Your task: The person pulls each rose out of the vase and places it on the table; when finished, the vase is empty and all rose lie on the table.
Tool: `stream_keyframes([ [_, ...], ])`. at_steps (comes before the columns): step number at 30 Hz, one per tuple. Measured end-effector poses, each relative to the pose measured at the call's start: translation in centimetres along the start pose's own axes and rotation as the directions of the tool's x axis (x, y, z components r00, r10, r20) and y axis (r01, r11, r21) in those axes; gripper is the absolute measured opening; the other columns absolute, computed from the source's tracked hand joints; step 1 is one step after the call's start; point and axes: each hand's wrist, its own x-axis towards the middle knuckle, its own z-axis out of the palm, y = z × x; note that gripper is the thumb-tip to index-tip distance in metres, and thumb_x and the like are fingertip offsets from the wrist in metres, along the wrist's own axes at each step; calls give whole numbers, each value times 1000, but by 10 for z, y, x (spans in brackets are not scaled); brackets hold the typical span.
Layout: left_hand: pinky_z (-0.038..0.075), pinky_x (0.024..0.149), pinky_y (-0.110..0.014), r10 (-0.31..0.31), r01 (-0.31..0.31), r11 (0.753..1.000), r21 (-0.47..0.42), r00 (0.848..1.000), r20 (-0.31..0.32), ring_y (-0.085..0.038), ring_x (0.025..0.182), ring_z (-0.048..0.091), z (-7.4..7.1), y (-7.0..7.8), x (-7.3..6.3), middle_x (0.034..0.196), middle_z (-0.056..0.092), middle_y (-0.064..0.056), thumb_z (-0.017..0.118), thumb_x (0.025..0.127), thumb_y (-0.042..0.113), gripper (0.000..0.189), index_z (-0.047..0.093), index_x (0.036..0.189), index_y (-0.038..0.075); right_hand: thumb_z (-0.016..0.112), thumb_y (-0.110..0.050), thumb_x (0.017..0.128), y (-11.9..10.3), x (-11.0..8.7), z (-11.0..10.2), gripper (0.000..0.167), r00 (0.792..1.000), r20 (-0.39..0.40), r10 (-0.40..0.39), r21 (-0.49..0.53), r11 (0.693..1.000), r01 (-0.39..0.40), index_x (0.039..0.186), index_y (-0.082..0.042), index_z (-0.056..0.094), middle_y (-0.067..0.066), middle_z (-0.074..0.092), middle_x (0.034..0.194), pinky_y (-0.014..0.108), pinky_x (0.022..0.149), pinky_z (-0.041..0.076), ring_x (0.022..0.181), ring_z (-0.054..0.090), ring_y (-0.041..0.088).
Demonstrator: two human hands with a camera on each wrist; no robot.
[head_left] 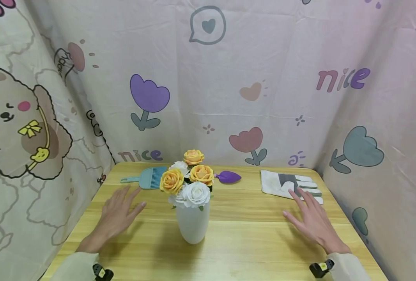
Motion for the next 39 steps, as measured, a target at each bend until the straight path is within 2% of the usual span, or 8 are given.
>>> stream_keyframes([
  [6, 17, 114, -92, 85, -88, 989, -119, 996, -33, -61, 159, 16, -5, 31, 6, 176, 23, -29, 55, 114, 45, 61, 44, 166, 13, 75, -51, 100, -25, 11, -8, 81, 993, -81, -87, 40, 995, 91, 167, -20, 44, 22, 36, 174, 84, 114, 35, 154, 34, 56],
  [11, 18, 115, -92, 133, -134, 962, -238, 991, -22, -60, 161, 15, -9, 55, 9, 177, 24, -27, 55, 115, 39, 59, 45, 165, 9, 79, -45, 98, -51, 23, -16, 81, 984, -123, -127, 118, 983, 141, 168, -25, 43, 16, 36, 174, 83, 115, 36, 158, 33, 50],
  [16, 18, 117, -92, 153, -137, 931, -339, 988, 22, -57, 163, 12, -9, 73, 8, 178, 22, -24, 51, 116, 39, 61, 40, 166, 7, 80, -39, 98, -82, 33, -23, 82, 972, -169, -160, 192, 962, 192, 169, -30, 41, 11, 39, 174, 81, 114, 39, 157, 36, 44],
  [23, 19, 121, -89, 173, -106, 878, -467, 980, 102, -54, 165, 15, -5, 95, 4, 180, 20, -21, 48, 117, 43, 64, 28, 174, 22, 80, -31, 99, -134, 44, -34, 79, 950, -225, -218, 315, 906, 283, 168, -30, 42, 6, 46, 170, 68, 118, 47, 153, 47, 34],
  [27, 19, 127, -83, 192, -89, 829, -552, 973, 131, -53, 166, 16, -1, 101, 2, 181, 19, -21, 47, 118, 41, 64, 27, 174, 20, 80, -24, 99, -159, 53, -37, 76, 938, -245, -247, 413, 848, 331, 166, -23, 45, 4, 49, 168, 54, 114, 57, 149, 53, 29],
  [33, 27, 129, -76, 256, -104, 741, -663, 957, 135, -52, 165, 22, 7, 107, 2, 181, 21, -18, 52, 117, 33, 68, 20, 175, 18, 77, -12, 101, -188, 63, -33, 63, 924, -250, -289, 606, 698, 382, 159, -21, 52, 7, 59, 160, 51, 112, 59, 143, 61, 26],
  [36, 34, 125, -76, 267, -95, 719, -688, 952, 148, -56, 161, 29, 11, 108, -1, 180, 22, -22, 62, 113, 30, 77, 19, 175, 15, 75, -11, 103, -203, 66, -33, 55, 932, -219, -288, 698, 621, 356, 154, -18, 56, 6, 64, 153, 47, 113, 59, 134, 68, 22],
  [39, 40, 123, -74, 286, -100, 704, -703, 946, 152, -59, 156, 35, 14, 110, -3, 177, 26, -26, 70, 108, 25, 84, 19, 174, 9, 73, -11, 105, -217, 70, -32, 47, 940, -193, -283, 760, 563, 326, 149, -15, 58, 8, 66, 149, 43, 115, 58, 130, 71, 25],
])
